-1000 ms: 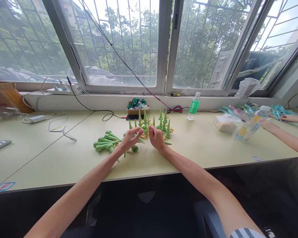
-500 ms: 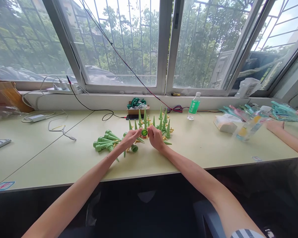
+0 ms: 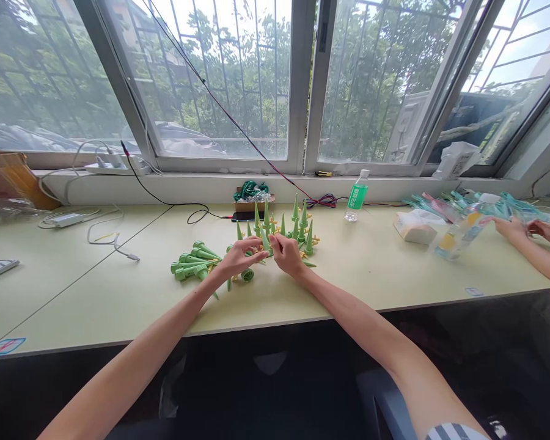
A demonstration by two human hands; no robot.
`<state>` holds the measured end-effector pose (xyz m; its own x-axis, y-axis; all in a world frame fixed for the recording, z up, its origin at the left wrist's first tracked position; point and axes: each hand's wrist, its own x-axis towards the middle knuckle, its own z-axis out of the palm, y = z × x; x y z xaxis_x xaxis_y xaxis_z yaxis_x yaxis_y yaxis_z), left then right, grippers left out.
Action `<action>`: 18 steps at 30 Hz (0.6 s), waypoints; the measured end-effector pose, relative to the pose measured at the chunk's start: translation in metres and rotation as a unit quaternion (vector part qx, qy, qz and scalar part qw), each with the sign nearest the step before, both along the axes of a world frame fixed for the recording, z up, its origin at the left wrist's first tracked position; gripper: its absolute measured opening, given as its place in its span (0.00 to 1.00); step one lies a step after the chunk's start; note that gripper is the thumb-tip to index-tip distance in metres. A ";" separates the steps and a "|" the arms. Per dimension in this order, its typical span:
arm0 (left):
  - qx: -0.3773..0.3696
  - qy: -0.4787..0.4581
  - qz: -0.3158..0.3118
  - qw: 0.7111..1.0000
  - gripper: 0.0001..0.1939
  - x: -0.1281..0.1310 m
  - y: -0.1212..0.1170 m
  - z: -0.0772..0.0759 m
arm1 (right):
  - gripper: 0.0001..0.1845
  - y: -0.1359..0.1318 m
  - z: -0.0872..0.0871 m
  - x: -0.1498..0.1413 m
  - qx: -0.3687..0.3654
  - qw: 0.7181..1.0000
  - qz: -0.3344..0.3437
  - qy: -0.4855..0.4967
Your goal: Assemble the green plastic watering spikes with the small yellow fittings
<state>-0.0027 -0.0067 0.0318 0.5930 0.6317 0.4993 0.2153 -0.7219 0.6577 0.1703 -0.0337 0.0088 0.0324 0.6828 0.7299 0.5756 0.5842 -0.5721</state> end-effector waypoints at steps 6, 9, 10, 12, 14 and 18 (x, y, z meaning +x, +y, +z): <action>0.115 0.000 0.041 0.993 0.19 0.001 0.003 -0.006 | 0.25 0.003 -0.004 0.001 -0.001 1.000 -0.003 0.000; 0.149 -0.007 0.049 0.988 0.18 0.002 0.004 -0.007 | 0.26 0.004 -0.004 0.001 0.001 1.000 -0.012 0.003; 0.155 -0.011 0.050 0.987 0.18 0.002 0.004 -0.008 | 0.26 0.004 -0.003 0.001 0.001 1.000 -0.015 0.004; 0.164 -0.017 0.054 0.985 0.18 0.003 0.005 -0.008 | 0.26 0.004 -0.002 0.000 0.000 1.000 -0.020 0.007; 0.161 -0.018 0.059 0.985 0.18 0.004 0.005 -0.008 | 0.26 0.002 -0.001 -0.001 -0.001 1.000 -0.021 0.013; 0.144 -0.021 0.069 0.987 0.18 0.007 0.003 -0.006 | 0.26 -0.002 0.000 -0.003 0.000 0.999 -0.026 0.033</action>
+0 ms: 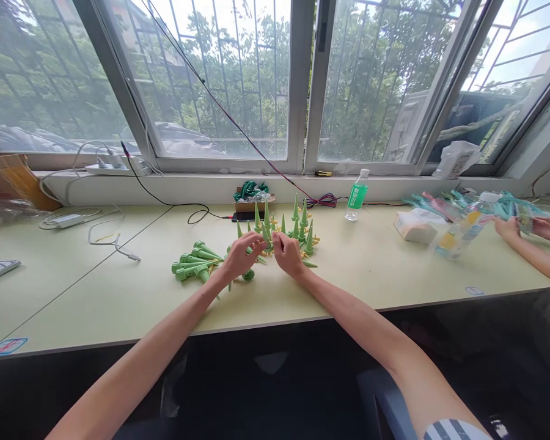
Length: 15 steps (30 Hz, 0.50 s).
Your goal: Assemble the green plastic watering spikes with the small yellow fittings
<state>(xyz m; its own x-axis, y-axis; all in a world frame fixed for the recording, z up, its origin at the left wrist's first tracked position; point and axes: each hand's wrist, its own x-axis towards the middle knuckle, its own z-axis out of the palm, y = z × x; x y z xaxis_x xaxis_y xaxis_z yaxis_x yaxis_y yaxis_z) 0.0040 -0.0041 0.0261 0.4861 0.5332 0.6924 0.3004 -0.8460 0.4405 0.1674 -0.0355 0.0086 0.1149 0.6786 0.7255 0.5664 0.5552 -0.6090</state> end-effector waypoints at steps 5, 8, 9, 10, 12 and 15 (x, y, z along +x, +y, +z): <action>-0.010 -0.026 0.033 0.999 0.27 0.000 -0.003 0.004 | 0.27 -0.001 0.000 0.000 0.009 1.000 -0.016 0.020; -0.043 -0.025 0.035 0.998 0.32 0.000 -0.002 0.003 | 0.27 -0.002 0.000 0.000 0.007 1.000 -0.001 0.023; -0.055 -0.019 0.033 0.998 0.33 0.000 -0.002 0.003 | 0.27 -0.002 0.000 0.000 0.005 1.000 0.007 0.020; -0.065 -0.013 0.032 0.997 0.34 0.000 -0.001 0.002 | 0.26 -0.003 0.000 0.000 0.003 1.000 0.014 0.016; -0.080 -0.003 0.032 0.996 0.35 0.000 0.000 0.000 | 0.26 -0.004 -0.001 0.000 -0.001 1.000 0.027 0.007; -0.099 0.010 0.032 0.995 0.35 0.000 0.000 -0.001 | 0.24 -0.004 -0.002 0.000 -0.005 0.999 0.040 0.000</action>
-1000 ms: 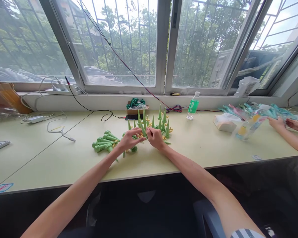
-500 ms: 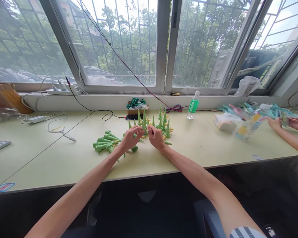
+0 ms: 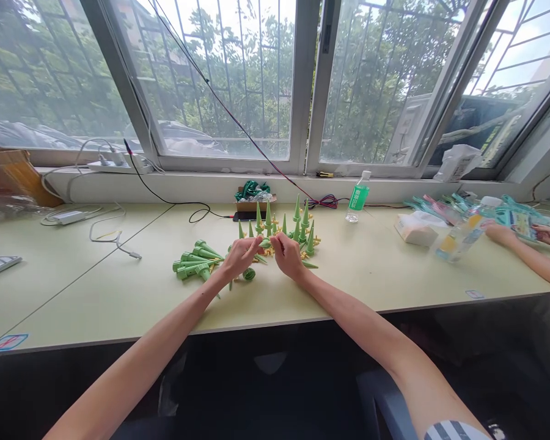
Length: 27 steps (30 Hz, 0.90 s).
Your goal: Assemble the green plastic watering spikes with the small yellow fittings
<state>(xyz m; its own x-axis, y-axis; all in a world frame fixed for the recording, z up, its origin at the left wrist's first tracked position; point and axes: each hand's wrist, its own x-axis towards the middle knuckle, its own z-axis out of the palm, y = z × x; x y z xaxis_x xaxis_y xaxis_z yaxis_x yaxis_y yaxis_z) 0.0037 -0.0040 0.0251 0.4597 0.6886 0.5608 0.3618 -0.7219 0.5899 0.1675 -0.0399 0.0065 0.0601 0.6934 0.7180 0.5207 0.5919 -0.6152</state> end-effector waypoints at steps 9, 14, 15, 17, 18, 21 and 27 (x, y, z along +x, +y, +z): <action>-0.035 -0.004 -0.011 0.999 0.32 -0.002 -0.006 0.009 | 0.22 0.004 -0.004 0.002 0.006 1.000 0.019 -0.002; -0.025 -0.013 -0.015 0.999 0.30 -0.004 -0.009 0.013 | 0.22 0.007 -0.008 0.002 0.005 1.000 0.021 0.000; -0.021 -0.015 -0.018 1.000 0.29 -0.004 -0.009 0.013 | 0.23 0.007 -0.008 0.002 0.001 1.000 0.019 0.001; -0.010 -0.016 -0.023 1.000 0.26 -0.004 -0.008 0.012 | 0.24 0.007 -0.008 0.002 -0.005 1.000 0.010 0.003; -0.002 -0.016 -0.026 1.000 0.25 -0.004 -0.008 0.011 | 0.24 0.007 -0.007 0.002 -0.006 1.000 0.005 0.002; 0.028 -0.017 -0.027 0.999 0.21 -0.004 -0.005 0.007 | 0.25 0.007 -0.005 0.002 -0.001 1.000 -0.005 -0.009; 0.082 -0.022 -0.030 0.996 0.17 -0.005 -0.002 0.004 | 0.27 0.006 -0.003 0.001 -0.003 1.000 -0.004 -0.021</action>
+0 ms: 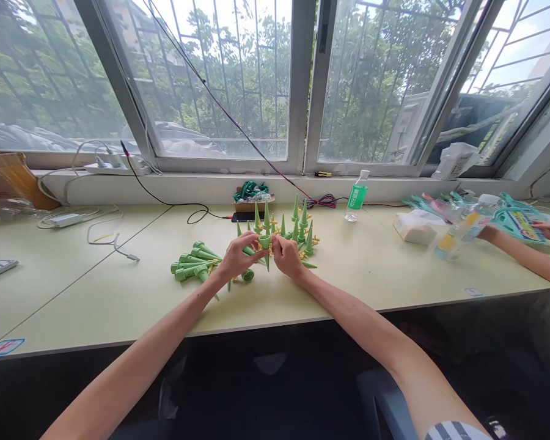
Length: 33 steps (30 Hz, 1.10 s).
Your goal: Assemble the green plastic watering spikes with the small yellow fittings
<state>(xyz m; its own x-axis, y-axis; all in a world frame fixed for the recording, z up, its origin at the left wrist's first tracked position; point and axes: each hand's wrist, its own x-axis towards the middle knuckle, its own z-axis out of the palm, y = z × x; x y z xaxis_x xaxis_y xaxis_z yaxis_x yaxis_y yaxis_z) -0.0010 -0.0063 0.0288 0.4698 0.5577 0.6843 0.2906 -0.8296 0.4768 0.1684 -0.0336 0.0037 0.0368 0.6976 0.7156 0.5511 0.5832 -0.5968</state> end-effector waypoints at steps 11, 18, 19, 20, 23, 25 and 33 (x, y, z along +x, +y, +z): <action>0.031 -0.016 0.000 0.999 0.17 0.005 0.008 -0.008 | 0.27 0.000 -0.001 -0.001 0.009 1.000 -0.008 0.008; -0.045 -0.042 0.017 0.998 0.18 0.007 0.005 -0.003 | 0.26 -0.001 0.000 -0.001 0.019 0.998 -0.036 0.039; -0.063 -0.048 0.020 0.997 0.17 0.007 0.004 -0.002 | 0.26 -0.001 0.000 0.000 0.020 0.998 -0.040 0.043; -0.083 -0.052 0.023 0.995 0.17 0.006 0.003 -0.001 | 0.26 -0.001 0.000 0.000 0.022 0.998 -0.043 0.046; -0.163 -0.064 0.014 0.984 0.22 0.006 0.002 0.000 | 0.26 -0.002 0.001 0.000 0.025 0.998 -0.042 0.046; -0.228 -0.067 -0.005 0.971 0.28 0.007 0.002 0.001 | 0.26 -0.003 0.002 0.000 0.023 0.999 -0.030 0.039; -0.337 -0.052 -0.040 0.939 0.35 0.006 0.002 0.003 | 0.24 -0.006 0.001 -0.002 0.011 1.000 0.019 0.022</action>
